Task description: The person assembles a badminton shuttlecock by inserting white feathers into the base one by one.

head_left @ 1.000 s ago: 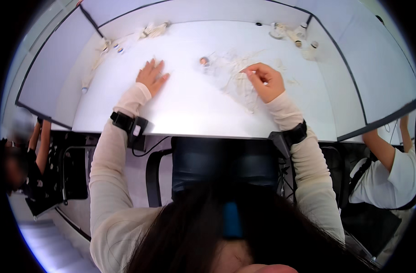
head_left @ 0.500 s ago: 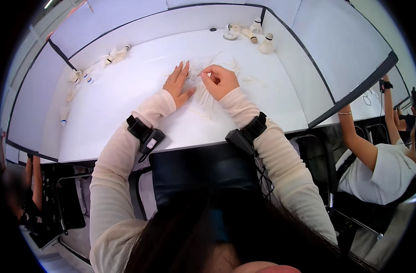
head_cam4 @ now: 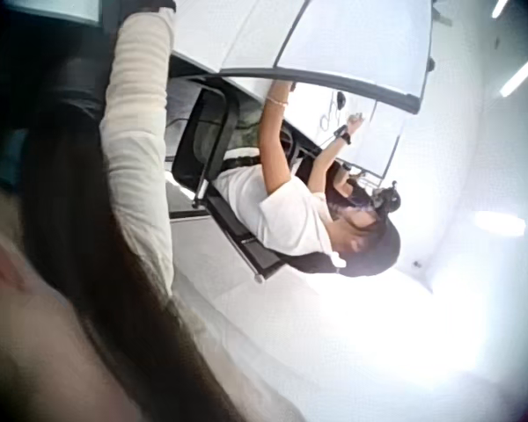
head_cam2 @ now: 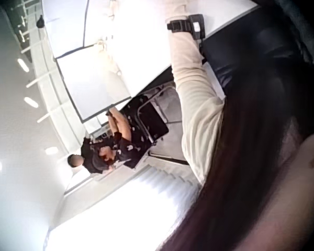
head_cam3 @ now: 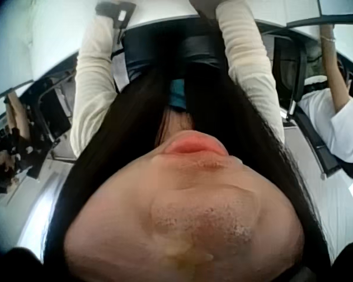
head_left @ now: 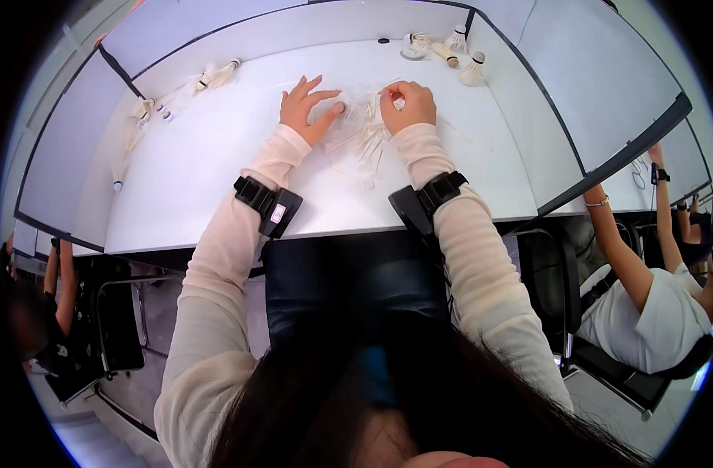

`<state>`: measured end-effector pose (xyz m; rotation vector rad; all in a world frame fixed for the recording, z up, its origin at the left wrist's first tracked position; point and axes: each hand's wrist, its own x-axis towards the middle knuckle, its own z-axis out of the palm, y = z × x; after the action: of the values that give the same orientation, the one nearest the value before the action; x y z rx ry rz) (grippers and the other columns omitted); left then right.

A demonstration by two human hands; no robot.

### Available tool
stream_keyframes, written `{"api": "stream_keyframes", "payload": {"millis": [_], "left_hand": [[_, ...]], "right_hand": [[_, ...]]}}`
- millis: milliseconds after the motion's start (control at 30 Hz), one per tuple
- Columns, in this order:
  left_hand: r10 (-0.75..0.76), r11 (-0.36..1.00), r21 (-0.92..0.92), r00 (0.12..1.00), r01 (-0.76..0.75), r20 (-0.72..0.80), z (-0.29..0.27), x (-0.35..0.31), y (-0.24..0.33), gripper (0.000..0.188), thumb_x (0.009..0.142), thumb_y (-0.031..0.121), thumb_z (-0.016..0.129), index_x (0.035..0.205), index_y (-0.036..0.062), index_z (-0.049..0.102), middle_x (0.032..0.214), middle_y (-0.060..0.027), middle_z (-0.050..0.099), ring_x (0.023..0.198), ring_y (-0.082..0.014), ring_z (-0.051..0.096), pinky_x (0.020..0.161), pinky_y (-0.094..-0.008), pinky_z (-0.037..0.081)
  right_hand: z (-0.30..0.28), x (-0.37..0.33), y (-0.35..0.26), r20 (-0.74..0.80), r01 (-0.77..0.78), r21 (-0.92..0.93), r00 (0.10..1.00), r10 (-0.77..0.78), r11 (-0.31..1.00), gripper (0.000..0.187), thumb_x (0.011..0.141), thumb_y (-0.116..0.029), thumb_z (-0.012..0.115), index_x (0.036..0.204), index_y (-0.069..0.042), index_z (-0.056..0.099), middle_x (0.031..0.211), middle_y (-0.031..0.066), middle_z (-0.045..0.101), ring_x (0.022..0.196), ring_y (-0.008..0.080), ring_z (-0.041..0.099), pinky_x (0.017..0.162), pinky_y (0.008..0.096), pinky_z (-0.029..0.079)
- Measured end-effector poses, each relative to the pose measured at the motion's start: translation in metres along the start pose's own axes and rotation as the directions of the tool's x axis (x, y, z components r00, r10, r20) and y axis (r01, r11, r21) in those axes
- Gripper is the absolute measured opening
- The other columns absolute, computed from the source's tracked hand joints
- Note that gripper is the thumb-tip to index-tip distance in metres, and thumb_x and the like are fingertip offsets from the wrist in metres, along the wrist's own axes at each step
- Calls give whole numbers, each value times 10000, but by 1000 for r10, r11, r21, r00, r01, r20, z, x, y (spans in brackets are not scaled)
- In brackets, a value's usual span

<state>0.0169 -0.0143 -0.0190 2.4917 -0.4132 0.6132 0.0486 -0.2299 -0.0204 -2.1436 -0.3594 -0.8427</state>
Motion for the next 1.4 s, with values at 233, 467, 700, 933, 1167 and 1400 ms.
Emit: {"api": "stream_keyframes", "payload": {"millis": [233, 467, 700, 933, 1167, 1400], "left_hand": [[92, 994, 69, 996, -90, -18, 6, 1, -11, 342, 844, 340, 677, 1165, 228, 657, 1436, -118, 434, 1402, -374, 260, 1123, -594, 123], [21, 987, 159, 999, -16, -29, 8, 3, -5, 346, 780, 235, 734, 1120, 209, 673, 1373, -115, 504, 1349, -377, 352, 1103, -517, 260], [62, 998, 16, 994, -61, -86, 10, 7, -16, 327, 752, 218, 752, 1068, 183, 674, 1261, -104, 592, 1286, -339, 439, 1082, -472, 313], [-32, 980, -199, 986, -1, -161, -8, 5, 7, 290, 777, 168, 743, 1040, 92, 648, 1107, -92, 660, 1093, -243, 604, 933, -344, 465], [89, 966, -225, 979, -130, -185, -11, 2, 12, 320, 787, 174, 751, 1067, 60, 647, 928, -54, 638, 783, -155, 594, 776, -284, 499], [77, 952, -295, 996, -87, -44, -16, -5, 29, 457, 758, 213, 784, 1177, 85, 651, 889, -39, 621, 676, -90, 539, 671, -237, 488]], "right_hand": [[14, 6, -12, -81, 114, -45, 990, -117, 993, 122, 730, -262, 704, 716, -147, 668, 862, 39, 646, 889, 280, 573, 802, 406, 455], [18, 6, -16, -7, 194, 57, 981, -194, 979, 197, 686, -308, 717, 608, -149, 629, 827, 62, 606, 923, 288, 547, 834, 412, 405], [17, 5, -20, 96, 329, 34, 939, -330, 944, 229, 672, -280, 723, 556, -116, 612, 788, 78, 590, 857, 291, 549, 769, 394, 439], [20, 8, -10, 57, 179, 89, 981, -184, 980, 191, 710, -226, 705, 585, -93, 649, 783, 76, 625, 853, 294, 563, 778, 389, 466], [20, 11, -13, -48, 45, 156, 998, -38, 987, 228, 847, -249, 662, 712, -70, 619, 696, 70, 618, 750, 292, 559, 683, 403, 446], [8, 8, -27, -25, 217, 122, 976, -216, 968, 241, 857, -274, 659, 715, -85, 613, 691, 39, 613, 716, 252, 558, 635, 376, 448]]}}
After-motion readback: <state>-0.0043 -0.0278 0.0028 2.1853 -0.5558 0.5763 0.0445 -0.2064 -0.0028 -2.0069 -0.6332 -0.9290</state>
